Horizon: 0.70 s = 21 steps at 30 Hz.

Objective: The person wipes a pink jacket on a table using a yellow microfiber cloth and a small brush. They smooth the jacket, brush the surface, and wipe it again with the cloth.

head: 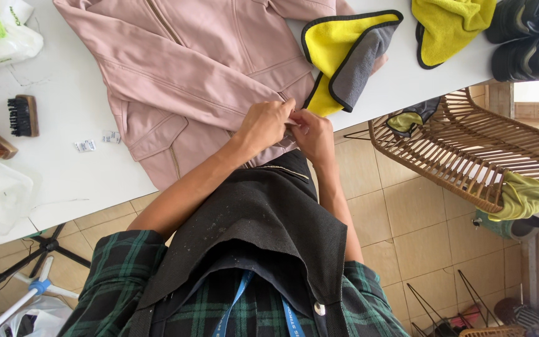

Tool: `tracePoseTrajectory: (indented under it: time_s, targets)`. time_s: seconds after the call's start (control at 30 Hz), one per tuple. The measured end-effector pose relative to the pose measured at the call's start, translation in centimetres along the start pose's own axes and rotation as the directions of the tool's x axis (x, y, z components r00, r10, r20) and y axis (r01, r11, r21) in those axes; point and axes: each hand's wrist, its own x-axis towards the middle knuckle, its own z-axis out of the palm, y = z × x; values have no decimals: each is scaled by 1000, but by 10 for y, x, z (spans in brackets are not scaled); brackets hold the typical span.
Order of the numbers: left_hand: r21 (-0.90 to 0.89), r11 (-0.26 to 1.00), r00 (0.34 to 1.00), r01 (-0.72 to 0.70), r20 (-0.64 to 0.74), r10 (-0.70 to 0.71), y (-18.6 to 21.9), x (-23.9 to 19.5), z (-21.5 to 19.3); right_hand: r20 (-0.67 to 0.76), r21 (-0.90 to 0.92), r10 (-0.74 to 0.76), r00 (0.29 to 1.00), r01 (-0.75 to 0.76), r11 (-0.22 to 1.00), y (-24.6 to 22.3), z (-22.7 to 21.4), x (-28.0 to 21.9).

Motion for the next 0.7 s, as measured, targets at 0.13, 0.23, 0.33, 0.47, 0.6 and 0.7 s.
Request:
tracePoseTrajectory:
  time_s: [0.13,0.23,0.33,0.47,0.6,0.7]
  targets:
    - [97,994,999,51,13,-52,18,-2,-7,-159,-110,-25,987,7,994,7,5,-2]
    - [172,971,985,168,7,-171,40,-7,-19,-222,-67,81,972,-98,993,9,6,-5]
    - [117,987,992,110,-70,-103,39,-4,6,-69,-57,87,994,-91,994,12,2,-1]
    - [-38,997,997,-61,-44,59,42,-8,21,-96,-76,192,977,-199,977,23,-6,7]
    - [-411,904,993,-113,-24,114,28,-12,14,-115,-68,221,968,-230,971,34,-10,17]
    - [16,976,925,-217,-315,211,6,-6,7,-14,82,297,955,-295,952,44,-19,17]
